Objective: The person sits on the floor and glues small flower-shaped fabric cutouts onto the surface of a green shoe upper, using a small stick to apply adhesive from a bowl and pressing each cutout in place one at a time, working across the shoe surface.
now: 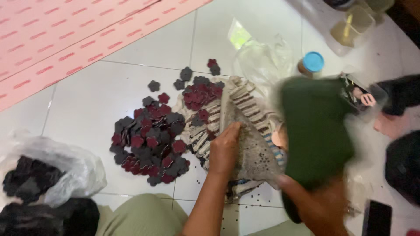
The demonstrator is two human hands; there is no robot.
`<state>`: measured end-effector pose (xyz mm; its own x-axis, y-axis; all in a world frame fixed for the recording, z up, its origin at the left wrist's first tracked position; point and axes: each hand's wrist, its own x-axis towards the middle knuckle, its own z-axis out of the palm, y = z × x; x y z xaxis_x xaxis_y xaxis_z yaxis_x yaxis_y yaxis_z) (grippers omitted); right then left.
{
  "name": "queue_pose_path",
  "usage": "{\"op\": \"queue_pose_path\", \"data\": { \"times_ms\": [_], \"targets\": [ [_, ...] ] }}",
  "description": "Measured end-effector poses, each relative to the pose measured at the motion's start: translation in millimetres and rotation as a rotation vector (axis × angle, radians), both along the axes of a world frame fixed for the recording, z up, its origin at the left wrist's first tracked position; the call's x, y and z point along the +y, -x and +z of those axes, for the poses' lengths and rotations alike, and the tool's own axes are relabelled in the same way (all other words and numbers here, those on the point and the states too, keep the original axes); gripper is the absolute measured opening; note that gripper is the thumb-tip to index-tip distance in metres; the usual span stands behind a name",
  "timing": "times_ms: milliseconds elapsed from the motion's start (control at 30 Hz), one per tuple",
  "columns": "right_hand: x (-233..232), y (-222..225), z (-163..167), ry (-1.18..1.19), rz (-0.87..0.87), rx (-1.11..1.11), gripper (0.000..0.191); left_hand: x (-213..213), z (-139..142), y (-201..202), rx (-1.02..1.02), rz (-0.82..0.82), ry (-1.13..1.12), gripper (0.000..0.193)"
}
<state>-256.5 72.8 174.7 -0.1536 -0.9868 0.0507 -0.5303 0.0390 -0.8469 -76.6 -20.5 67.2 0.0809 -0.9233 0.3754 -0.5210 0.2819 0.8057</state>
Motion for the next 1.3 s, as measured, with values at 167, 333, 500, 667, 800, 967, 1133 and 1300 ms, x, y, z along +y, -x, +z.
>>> {"op": "queue_pose_path", "data": {
  "times_ms": [167, 333, 500, 667, 800, 967, 1133, 1300],
  "targets": [
    [-13.7, -29.8, 2.4, 0.458, 0.033, 0.081, 0.087, -2.3, -2.5, -0.6, -0.024, -0.011, -0.018, 0.033],
    [-17.9, -34.9, -68.1, -0.108, 0.041, 0.036, 0.101, 3.7, -3.4, -5.4, -0.01, -0.036, -0.209, 0.027],
    [-14.0, -25.2, -70.8, -0.117, -0.052, 0.07, 0.099, -0.7, -5.3, -4.9, 0.117, 0.083, -0.119, 0.019],
    [-16.7, -31.5, -79.0, -0.105, 0.091, 0.57, 0.103, -4.2, -12.1, -4.2, 0.116, 0.118, -0.151, 0.02],
    [-13.7, -26.1, -98.3, -0.283, 0.067, 0.538, 0.103, -10.4, -24.6, -8.2, 1.14, 0.178, -0.435, 0.021],
    [-14.4, -16.6, -108.6, -0.209, 0.061, 0.475, 0.103, -4.9, -36.4, -27.7, 1.075, 0.338, -0.499, 0.019],
    [-21.2, -13.2, -109.8, -0.168, -0.101, 0.103, 0.096, 3.0, -23.3, -14.9, 0.093, 0.171, -0.365, 0.022],
    [-35.8, -6.7, -108.0, -0.119, -0.105, -0.021, 0.094, 2.5, -10.8, -6.6, -0.275, 0.16, -0.262, 0.024]
  ]
}}
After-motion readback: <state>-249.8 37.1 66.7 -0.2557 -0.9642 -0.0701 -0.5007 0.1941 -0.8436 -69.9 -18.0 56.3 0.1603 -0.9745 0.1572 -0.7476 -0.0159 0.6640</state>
